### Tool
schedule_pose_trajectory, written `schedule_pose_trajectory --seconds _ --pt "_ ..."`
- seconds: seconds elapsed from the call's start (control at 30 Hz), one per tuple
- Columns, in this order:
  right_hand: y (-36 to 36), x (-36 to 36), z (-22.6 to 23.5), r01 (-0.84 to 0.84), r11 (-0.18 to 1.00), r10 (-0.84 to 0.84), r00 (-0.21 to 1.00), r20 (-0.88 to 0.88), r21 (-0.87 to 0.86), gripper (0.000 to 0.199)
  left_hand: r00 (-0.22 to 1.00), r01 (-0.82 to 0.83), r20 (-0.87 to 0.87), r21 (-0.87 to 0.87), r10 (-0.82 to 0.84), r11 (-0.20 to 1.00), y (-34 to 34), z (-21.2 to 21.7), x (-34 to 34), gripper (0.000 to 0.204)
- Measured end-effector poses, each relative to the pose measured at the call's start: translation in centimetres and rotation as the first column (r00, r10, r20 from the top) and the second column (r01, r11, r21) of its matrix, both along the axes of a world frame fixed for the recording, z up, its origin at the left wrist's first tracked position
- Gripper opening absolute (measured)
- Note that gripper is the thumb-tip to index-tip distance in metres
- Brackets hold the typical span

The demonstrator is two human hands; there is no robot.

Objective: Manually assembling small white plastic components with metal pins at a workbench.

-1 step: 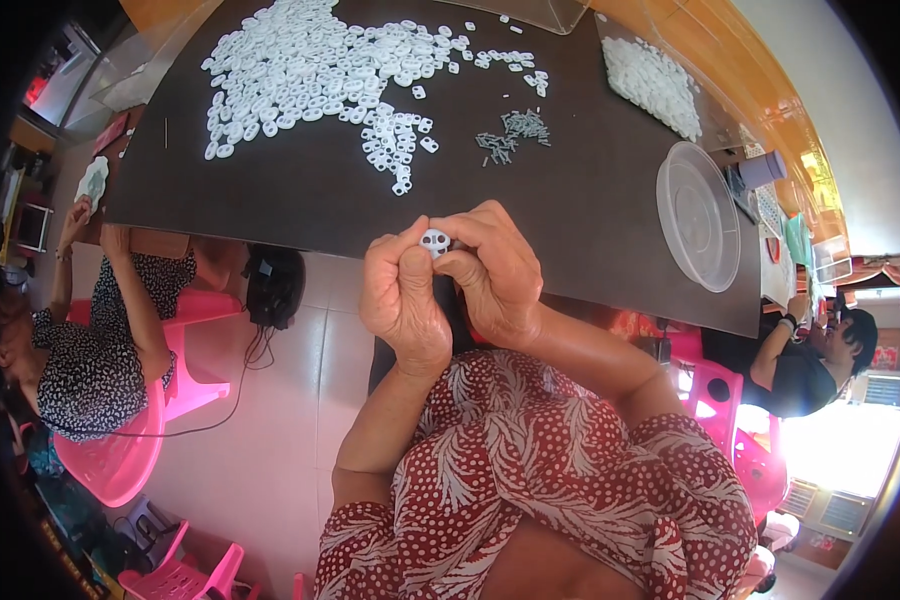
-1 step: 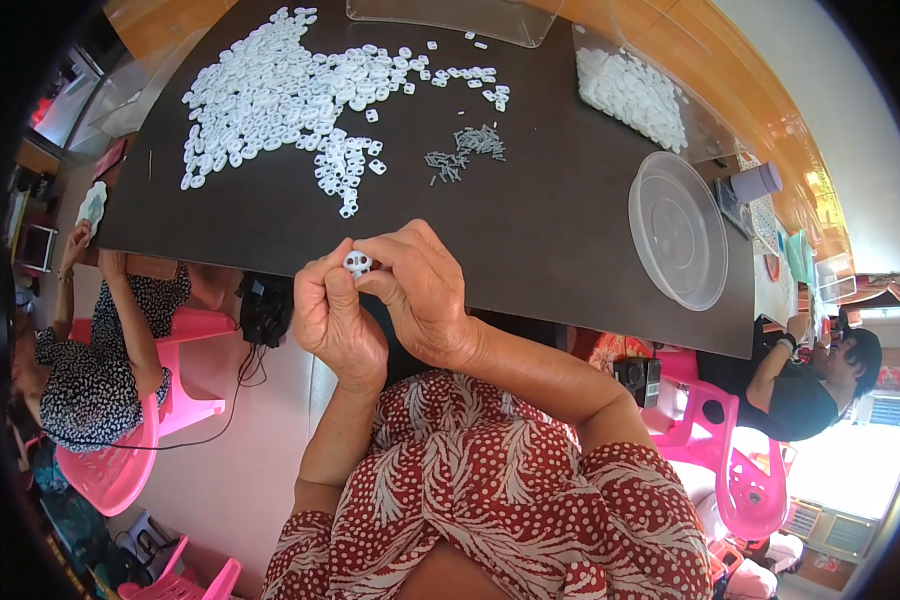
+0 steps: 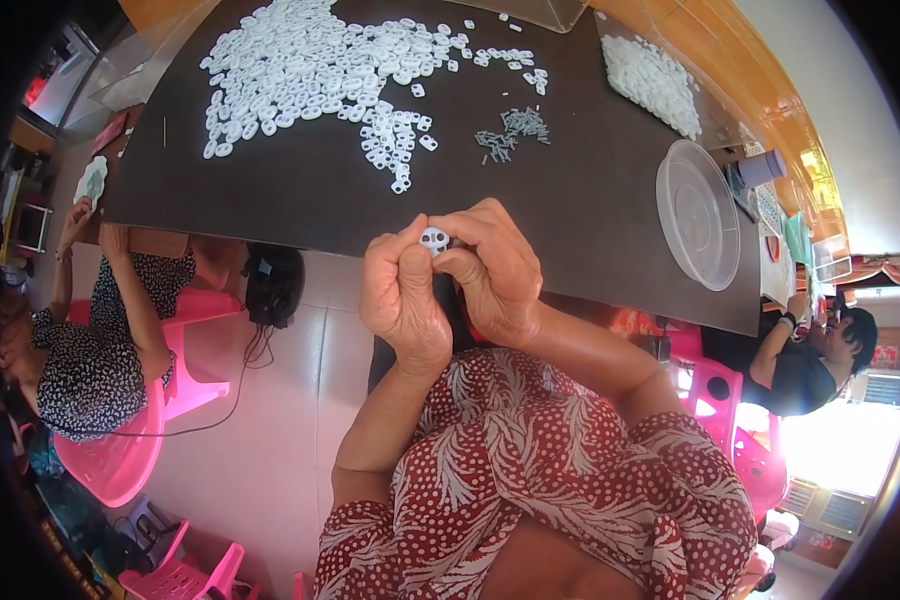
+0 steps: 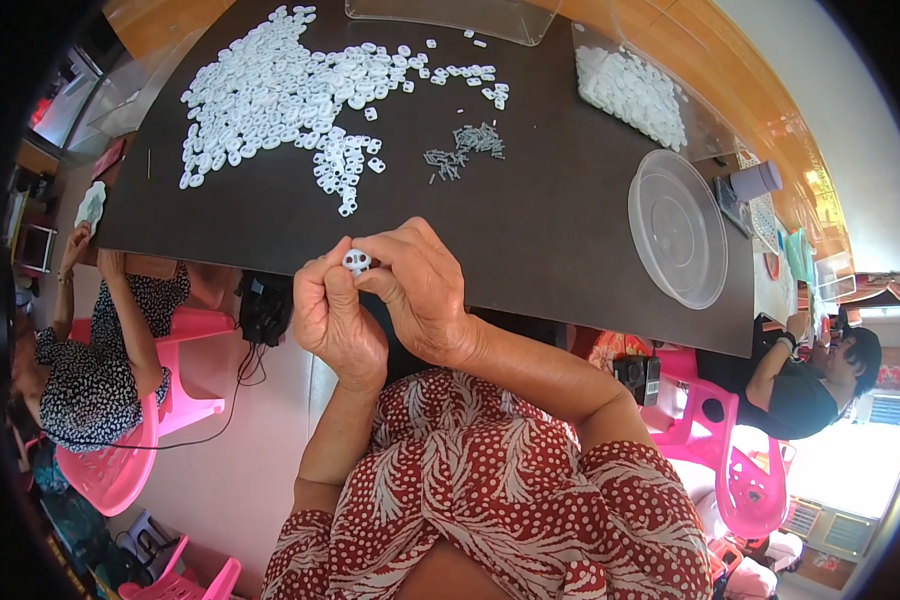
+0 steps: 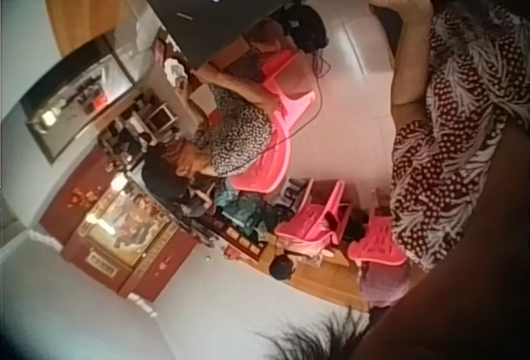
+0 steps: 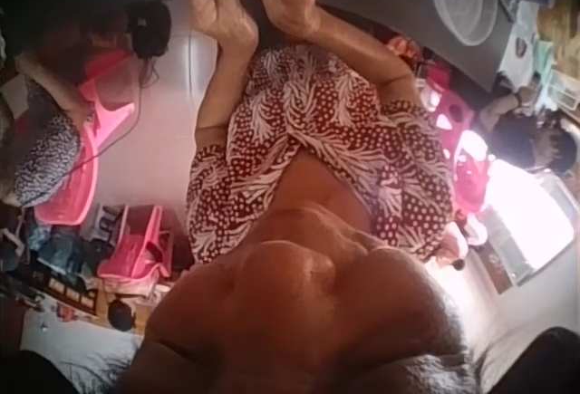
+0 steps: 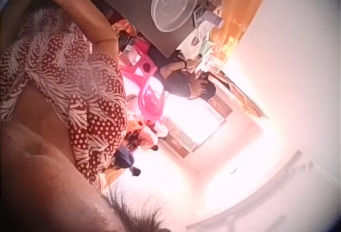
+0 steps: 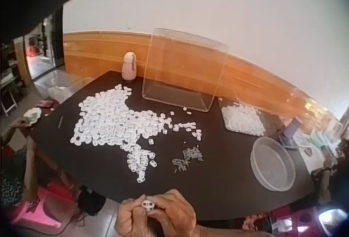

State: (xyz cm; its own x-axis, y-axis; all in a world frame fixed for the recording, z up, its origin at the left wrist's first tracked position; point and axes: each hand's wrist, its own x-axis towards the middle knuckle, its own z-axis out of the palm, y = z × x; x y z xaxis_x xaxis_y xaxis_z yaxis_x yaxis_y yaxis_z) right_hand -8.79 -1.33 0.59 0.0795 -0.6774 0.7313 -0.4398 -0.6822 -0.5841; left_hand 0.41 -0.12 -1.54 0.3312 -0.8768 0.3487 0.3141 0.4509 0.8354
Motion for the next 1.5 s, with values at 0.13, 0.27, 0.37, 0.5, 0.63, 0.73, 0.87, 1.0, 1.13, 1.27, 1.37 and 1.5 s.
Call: schedule_pose_trajectory --seconds 0.13,0.27,0.37,0.5,0.63,0.73,0.87,1.0,1.13,1.27,1.37,1.5 --pt "-0.1 0.1 -0.3 -0.016 1.000 0.015 0.999 0.030 0.013 0.027 1.000 -0.025 0.019 0.004 0.025 1.000 0.3 -0.2 -0.1 0.020" --pt "0.0 0.1 -0.3 -0.031 0.998 0.027 0.997 0.073 0.052 0.024 1.000 -0.001 -0.003 0.003 0.001 1.000 0.5 -0.2 -0.1 0.020" --pt "0.0 0.2 -0.3 -0.029 0.998 0.026 0.998 0.062 0.047 0.024 1.000 0.007 -0.015 0.024 -0.006 1.000 0.5 -0.4 -0.1 0.020" --pt "0.0 0.4 -0.6 -0.020 1.000 0.019 0.999 0.035 0.017 0.018 0.999 -0.025 0.023 0.015 0.025 1.000 0.5 -0.4 -0.2 0.019" --pt "-0.5 0.6 -0.7 0.007 0.998 -0.007 1.000 0.002 -0.061 0.021 0.994 -0.078 0.083 0.008 0.077 0.997 0.2 -0.6 -0.2 0.018" --pt "-0.8 0.8 -1.0 0.014 0.994 -0.015 1.000 -0.006 -0.106 0.025 0.993 -0.091 0.071 0.007 0.090 0.996 0.2 -0.3 -0.3 0.019" --pt "-1.0 0.8 -1.3 0.028 0.993 -0.032 0.999 -0.024 -0.119 0.026 0.986 -0.132 0.099 0.000 0.132 0.991 -0.2 -0.3 -0.5 0.020" --pt "-1.0 0.6 -1.3 0.027 0.989 -0.031 0.999 -0.025 -0.143 0.024 0.979 -0.154 0.133 -0.027 0.157 0.988 -0.3 -0.4 -0.7 0.015" --pt "-0.8 -0.2 -0.9 0.027 0.997 -0.028 1.000 -0.010 -0.075 0.021 0.970 -0.126 0.214 0.021 0.118 0.992 0.0 -0.2 -0.5 0.019" --pt "-1.0 -2.9 0.8 -0.002 0.985 0.005 1.000 -0.016 0.172 0.014 0.938 0.039 0.344 0.034 -0.049 0.999 -0.9 0.4 -0.5 0.021" --pt "-3.0 -6.6 2.8 0.177 0.972 -0.166 0.983 -0.083 0.156 0.008 0.881 -0.030 0.473 -0.001 0.027 1.000 -2.9 0.2 -1.4 0.017" --pt "-8.1 -13.4 8.9 0.498 0.858 -0.484 0.866 -0.127 0.124 0.019 0.709 -0.029 0.698 -0.110 0.097 0.994 -5.8 0.6 -0.1 0.011"
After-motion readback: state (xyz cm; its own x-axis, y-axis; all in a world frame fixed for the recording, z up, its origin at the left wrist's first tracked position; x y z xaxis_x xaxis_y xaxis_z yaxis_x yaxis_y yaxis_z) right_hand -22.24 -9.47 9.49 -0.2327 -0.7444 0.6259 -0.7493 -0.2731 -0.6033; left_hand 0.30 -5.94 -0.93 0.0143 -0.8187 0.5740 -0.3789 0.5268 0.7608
